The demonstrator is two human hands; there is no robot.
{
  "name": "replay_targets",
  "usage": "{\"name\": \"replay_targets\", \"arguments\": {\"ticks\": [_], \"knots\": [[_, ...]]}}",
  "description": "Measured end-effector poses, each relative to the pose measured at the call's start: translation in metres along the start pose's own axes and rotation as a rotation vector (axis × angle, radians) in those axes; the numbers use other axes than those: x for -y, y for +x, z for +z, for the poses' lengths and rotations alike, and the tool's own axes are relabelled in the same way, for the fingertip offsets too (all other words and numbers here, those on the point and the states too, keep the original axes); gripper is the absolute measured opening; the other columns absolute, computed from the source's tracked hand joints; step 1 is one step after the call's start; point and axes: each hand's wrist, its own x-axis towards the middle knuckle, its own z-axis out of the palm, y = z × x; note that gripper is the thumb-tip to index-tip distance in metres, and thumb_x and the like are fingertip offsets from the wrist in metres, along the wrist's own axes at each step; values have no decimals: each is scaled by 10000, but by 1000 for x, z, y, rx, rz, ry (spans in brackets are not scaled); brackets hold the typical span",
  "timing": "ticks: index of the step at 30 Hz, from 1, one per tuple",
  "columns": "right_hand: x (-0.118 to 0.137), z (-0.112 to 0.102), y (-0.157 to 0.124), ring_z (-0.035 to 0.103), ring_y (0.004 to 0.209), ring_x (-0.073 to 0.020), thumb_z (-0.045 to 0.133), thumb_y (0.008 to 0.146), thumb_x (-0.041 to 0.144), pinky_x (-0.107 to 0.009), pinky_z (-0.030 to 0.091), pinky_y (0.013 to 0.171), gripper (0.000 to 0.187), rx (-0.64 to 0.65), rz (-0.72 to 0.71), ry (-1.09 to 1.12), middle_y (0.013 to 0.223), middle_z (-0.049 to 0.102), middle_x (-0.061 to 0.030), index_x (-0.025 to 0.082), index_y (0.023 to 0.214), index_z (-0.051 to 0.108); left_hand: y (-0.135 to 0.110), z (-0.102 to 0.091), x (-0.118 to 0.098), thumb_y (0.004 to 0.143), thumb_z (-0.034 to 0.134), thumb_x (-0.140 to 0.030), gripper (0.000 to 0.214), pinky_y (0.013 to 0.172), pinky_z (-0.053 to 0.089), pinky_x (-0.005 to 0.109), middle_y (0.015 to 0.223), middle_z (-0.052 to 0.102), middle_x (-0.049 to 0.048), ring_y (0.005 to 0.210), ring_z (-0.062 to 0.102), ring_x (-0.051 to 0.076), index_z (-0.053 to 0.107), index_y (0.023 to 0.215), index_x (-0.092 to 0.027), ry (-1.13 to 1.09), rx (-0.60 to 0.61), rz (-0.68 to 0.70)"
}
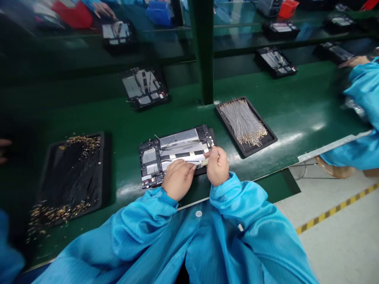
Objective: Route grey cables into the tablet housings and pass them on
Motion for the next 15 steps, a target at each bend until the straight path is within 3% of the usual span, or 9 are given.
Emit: {"name": "replay_targets", "arguments": {"ticks": [15], "knots": [[2, -1, -2, 612, 672, -148, 355, 857, 414, -292, 480, 616, 287, 32, -29, -42, 686, 637, -11, 182, 946, 498, 2, -3, 0, 823, 435, -236, 217, 860, 385, 378, 790, 644, 50, 904, 523, 224, 643, 791, -185, 15, 37, 27]]}}
